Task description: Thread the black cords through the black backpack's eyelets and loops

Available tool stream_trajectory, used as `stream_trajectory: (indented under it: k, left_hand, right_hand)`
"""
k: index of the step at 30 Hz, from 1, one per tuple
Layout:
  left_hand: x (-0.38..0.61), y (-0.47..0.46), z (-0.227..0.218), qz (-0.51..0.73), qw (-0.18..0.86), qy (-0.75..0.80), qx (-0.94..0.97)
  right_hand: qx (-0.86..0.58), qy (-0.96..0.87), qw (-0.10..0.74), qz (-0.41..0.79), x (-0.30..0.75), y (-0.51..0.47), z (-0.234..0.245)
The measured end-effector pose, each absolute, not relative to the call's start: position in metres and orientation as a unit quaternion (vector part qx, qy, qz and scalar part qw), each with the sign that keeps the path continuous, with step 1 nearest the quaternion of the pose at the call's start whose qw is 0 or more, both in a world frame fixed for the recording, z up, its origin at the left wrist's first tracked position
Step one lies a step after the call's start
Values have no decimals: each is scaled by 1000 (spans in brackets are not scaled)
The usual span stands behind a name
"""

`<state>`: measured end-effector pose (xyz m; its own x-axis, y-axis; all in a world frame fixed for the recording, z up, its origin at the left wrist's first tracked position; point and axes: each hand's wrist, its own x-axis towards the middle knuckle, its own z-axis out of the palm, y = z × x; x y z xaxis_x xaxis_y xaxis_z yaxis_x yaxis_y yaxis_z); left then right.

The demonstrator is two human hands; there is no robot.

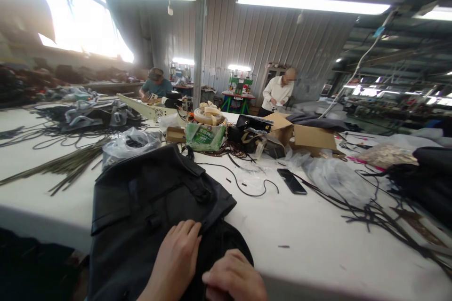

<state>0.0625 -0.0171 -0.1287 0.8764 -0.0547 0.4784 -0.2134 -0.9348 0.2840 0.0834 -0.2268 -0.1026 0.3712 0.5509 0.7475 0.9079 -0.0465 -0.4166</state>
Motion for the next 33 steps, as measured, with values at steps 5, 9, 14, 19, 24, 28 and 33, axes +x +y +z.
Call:
stream_trajectory:
  k: [5, 9, 14, 19, 24, 28, 33]
  left_hand:
    - [68, -18, -112, 209, 223, -48, 951]
    - [71, -13, -98, 177, 291, -14, 940]
    - [79, -5, -89, 146, 341, 23, 928]
    - [82, -2, -89, 143, 357, 36, 922]
    - [82, -2, -91, 129, 358, 45, 924]
    - [81, -3, -90, 127, 353, 48, 926]
    - [78, -4, -89, 135, 345, 49, 927]
  right_hand:
    - [-813, -326, 467, -122, 98, -223, -120]
    - [-862, -276, 404, -136, 114, -212, -127]
    - [-886, -254, 364, -134, 124, -194, -126]
    - [-896, -189, 373, -149, 124, -181, -128]
    - [-896, -170, 381, -154, 124, -177, -130]
    - [-891, -176, 385, -162, 124, -175, -128]
    - [-882, -198, 392, -172, 122, -171, -125]
